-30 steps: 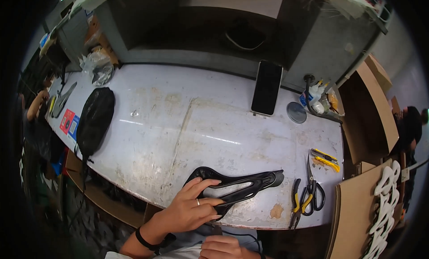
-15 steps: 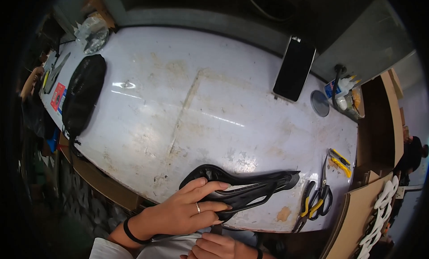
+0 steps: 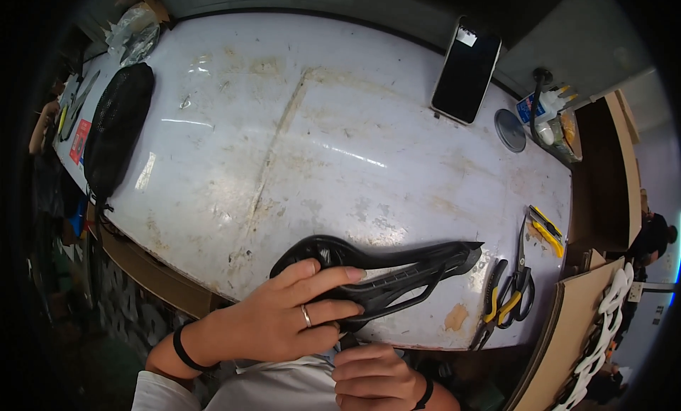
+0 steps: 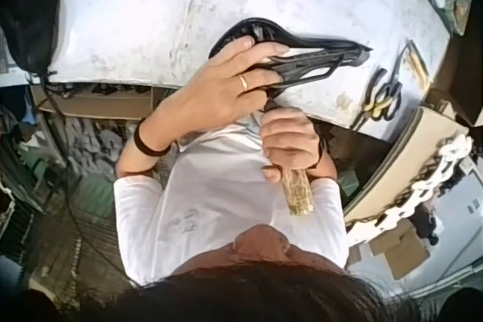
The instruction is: The person uses a wooden tool to press the edges of a black cover onto a bicycle saddle, then turns it over to press the top by hand. They use pliers to pull the cover tight and continue using the wooden tool to secure the material around the edges and central opening.
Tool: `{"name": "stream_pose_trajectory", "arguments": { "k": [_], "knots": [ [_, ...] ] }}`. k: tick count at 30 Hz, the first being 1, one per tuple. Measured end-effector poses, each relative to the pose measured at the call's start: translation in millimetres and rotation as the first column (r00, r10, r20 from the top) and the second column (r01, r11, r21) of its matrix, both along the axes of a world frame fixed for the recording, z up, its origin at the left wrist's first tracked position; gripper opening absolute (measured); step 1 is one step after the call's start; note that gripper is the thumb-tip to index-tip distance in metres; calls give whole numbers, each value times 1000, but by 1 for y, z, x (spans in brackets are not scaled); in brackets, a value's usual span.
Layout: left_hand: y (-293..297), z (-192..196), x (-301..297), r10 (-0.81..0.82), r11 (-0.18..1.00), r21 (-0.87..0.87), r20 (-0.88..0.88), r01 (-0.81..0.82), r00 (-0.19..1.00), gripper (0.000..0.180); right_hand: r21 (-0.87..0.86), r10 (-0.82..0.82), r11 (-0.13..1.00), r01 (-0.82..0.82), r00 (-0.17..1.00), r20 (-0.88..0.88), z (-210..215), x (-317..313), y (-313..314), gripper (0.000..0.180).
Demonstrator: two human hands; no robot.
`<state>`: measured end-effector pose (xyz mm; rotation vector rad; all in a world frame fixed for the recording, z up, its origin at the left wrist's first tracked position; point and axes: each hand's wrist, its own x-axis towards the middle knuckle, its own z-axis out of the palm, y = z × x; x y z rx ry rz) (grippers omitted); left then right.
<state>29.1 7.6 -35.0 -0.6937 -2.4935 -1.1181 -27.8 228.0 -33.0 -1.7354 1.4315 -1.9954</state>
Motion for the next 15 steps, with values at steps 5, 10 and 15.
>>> {"name": "stream_pose_trajectory", "arguments": {
  "k": [5, 10, 15],
  "knots": [
    [3, 1, 1, 16, 1000, -18, -27, -16, 1000, 17, -4, 41, 999, -42, 985, -166, 9, 6, 6, 25],
    [4, -1, 0, 26, 1000, 15, -25, -25, 999, 20, 21, -16, 1000, 23, 948, -318, -1, 3, -2, 23],
    [10, -9, 7, 62, 996, -60, -61, -65, 996, 21, 26, 66, 998, -62, 978, -195, 3, -16, -4, 22]
  ]
}}
